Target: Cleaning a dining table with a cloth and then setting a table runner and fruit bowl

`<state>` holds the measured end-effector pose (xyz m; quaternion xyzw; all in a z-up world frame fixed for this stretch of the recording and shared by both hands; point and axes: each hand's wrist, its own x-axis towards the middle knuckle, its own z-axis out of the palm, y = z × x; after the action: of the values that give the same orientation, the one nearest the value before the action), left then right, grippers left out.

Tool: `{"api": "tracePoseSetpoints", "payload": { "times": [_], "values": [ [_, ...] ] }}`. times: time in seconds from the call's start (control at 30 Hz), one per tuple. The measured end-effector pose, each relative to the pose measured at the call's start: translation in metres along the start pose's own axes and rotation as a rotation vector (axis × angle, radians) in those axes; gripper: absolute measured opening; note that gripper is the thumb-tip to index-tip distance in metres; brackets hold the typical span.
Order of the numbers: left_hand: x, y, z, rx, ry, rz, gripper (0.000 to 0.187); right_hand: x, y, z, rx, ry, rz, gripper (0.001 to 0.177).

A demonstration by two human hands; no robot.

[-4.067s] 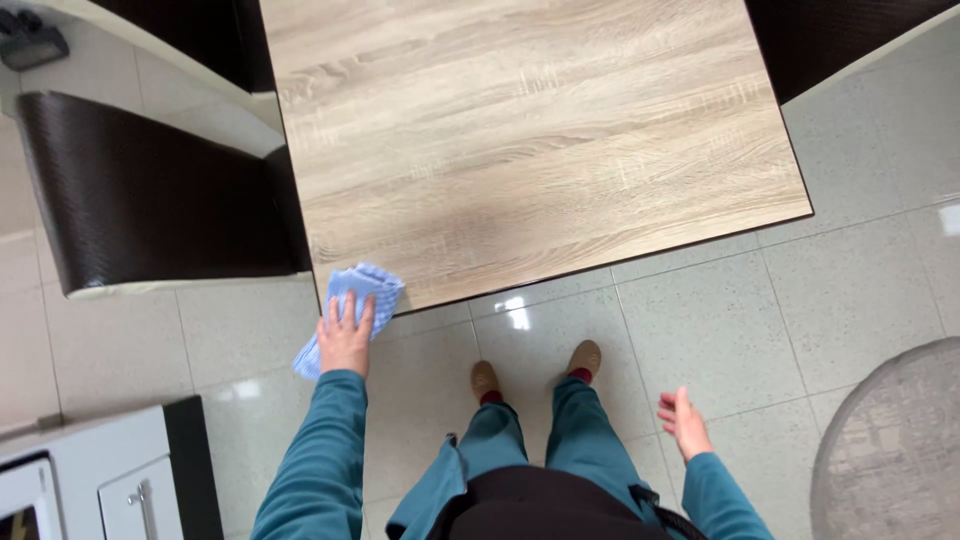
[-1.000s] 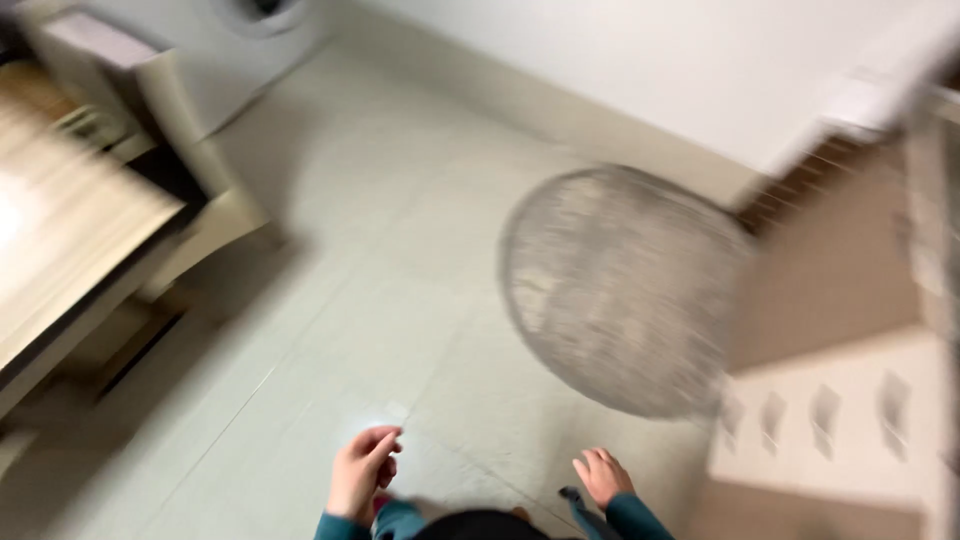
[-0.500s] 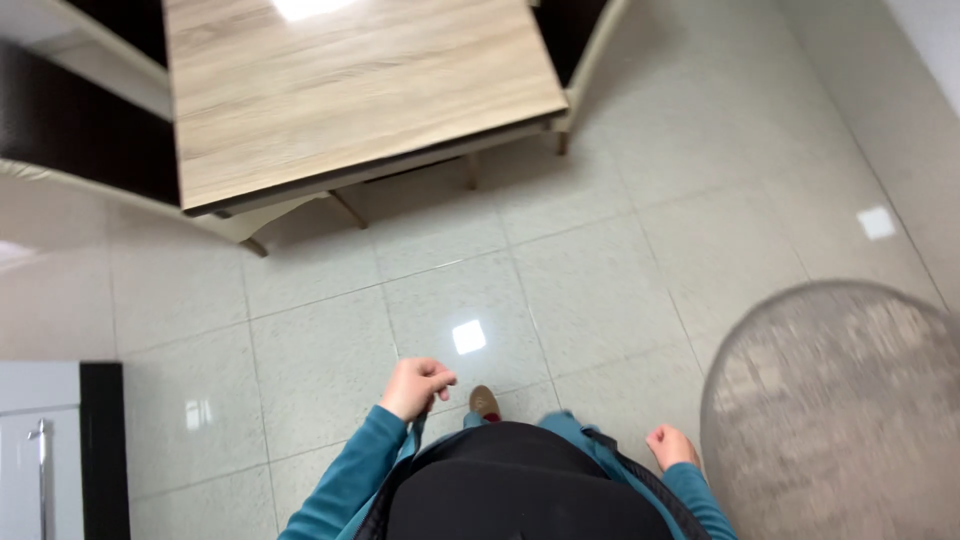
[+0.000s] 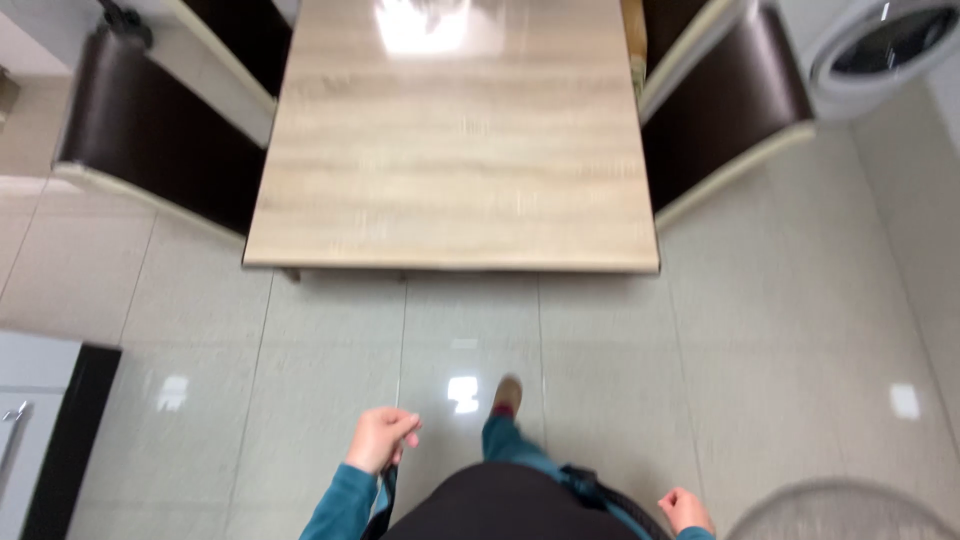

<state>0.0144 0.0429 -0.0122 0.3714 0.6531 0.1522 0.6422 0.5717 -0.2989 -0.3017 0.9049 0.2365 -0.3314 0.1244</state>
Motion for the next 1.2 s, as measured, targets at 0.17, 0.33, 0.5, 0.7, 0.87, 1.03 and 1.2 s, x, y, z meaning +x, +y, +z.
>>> {"api": "tracePoseSetpoints", "payload": {
  "times": [0.17, 0.33, 0.5, 0.7, 0.87, 1.03, 1.2],
  "values": [
    [0.061, 0.078, 0.0, -0.005, 0.092, -0.042, 0.02, 0.055, -0.144, -0.132, 0.007, 0.008, -0.122, 0.04],
    [0.145, 0.119, -0.01, -0.032, 0.247, 0.085, 0.016, 0.082, -0.282, -0.265, 0.093, 0.193, -0.401, 0.035],
    [0.217, 0.173, -0.026, -0.146, 0.346, 0.246, 0.02, 0.055, -0.444, -0.382, 0.426, 0.2, -0.633, 0.015],
    [0.349, 0.309, -0.058, -0.133, 0.34, 0.556, 0.022, 0.062, -0.614, -0.459, 0.616, 0.359, -1.086, 0.021],
    [0.444, 0.503, -0.064, -0.188, 0.16, 0.531, 0.028, 0.115, -0.743, -0.53, 0.757, 0.248, -1.075, 0.019],
    [0.614, 0.603, -0.074, -0.334, 0.072, 0.463, 0.039, 0.19, -0.848, -0.592, 0.912, 0.23, -0.954, 0.027],
    [0.728, 0.663, -0.078, -0.407, 0.056, 0.353, 0.057, 0.324, -0.921, -0.62, 1.096, 0.165, -0.862, 0.018]
  ]
}}
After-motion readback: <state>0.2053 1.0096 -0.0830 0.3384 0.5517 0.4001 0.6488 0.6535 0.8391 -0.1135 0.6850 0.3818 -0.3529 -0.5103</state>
